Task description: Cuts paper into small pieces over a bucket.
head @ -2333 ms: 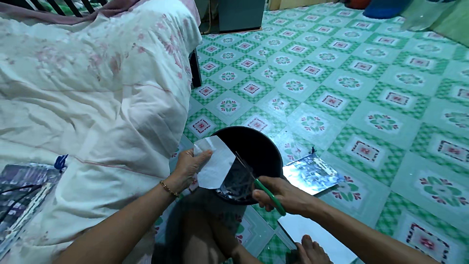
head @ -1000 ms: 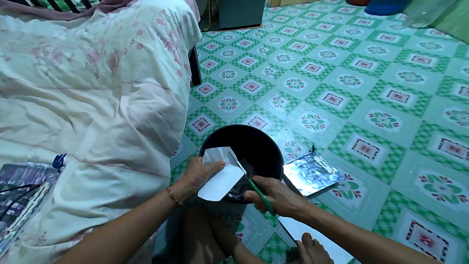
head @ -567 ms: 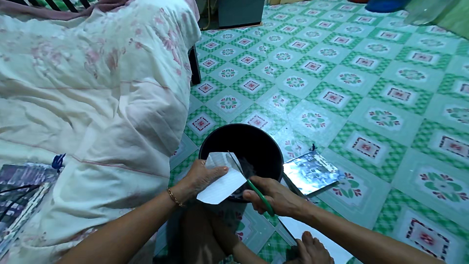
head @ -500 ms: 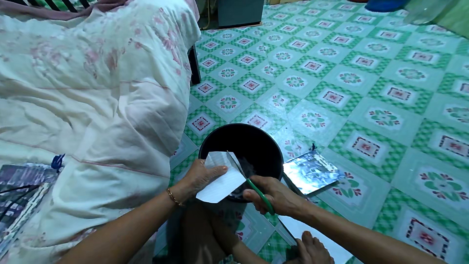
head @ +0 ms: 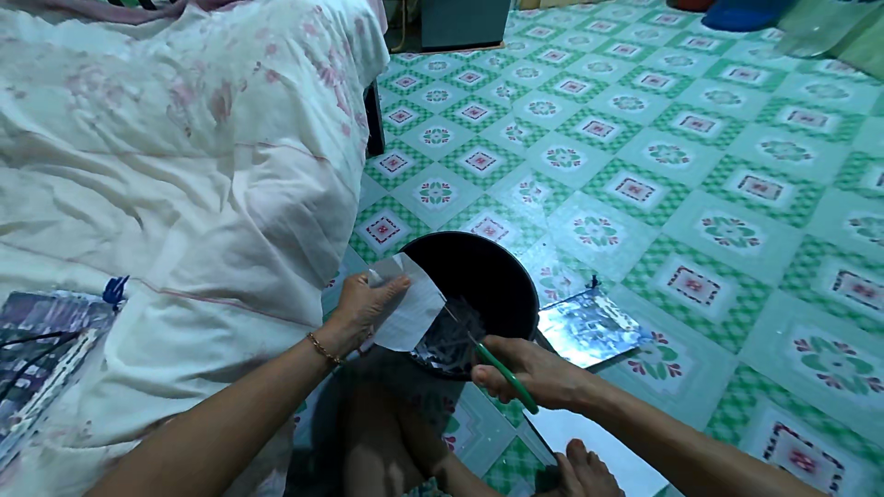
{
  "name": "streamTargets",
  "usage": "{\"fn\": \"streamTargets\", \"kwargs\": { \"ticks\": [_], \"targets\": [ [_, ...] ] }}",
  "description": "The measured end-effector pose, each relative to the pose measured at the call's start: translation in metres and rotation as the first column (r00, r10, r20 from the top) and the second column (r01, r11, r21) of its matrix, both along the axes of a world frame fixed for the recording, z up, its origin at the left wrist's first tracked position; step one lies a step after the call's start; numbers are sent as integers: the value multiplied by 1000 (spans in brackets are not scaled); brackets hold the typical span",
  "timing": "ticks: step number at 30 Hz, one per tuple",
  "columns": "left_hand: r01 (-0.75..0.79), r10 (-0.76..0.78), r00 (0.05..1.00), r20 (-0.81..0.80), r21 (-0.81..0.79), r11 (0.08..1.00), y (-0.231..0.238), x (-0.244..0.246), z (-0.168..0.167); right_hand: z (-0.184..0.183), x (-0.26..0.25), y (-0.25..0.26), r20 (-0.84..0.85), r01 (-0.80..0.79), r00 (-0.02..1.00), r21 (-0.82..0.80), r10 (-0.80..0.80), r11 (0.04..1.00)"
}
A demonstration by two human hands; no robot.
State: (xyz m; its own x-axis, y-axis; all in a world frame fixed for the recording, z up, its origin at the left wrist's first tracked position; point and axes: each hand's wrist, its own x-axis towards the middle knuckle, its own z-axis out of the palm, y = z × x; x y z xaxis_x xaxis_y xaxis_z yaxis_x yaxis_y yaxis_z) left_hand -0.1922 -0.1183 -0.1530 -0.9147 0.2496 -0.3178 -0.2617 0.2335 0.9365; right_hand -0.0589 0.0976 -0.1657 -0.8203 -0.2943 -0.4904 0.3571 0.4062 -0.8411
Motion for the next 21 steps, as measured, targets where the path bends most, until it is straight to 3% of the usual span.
{"fn": "streamTargets", "kwargs": {
  "ticks": [7,16,21],
  "targets": [
    [58,-59,995,-81,-6,998,4,13,4,-2,-2,-5,-97,2,995,53,4,999],
    [25,-30,997,67,64,998,4,10,5,-7,2,-7,-246,104,965,28,-94,994],
    [59,-69,987,145,73,996,4,11,6,-8,-1,-5,-176,41,984,61,-30,997]
  ]
}}
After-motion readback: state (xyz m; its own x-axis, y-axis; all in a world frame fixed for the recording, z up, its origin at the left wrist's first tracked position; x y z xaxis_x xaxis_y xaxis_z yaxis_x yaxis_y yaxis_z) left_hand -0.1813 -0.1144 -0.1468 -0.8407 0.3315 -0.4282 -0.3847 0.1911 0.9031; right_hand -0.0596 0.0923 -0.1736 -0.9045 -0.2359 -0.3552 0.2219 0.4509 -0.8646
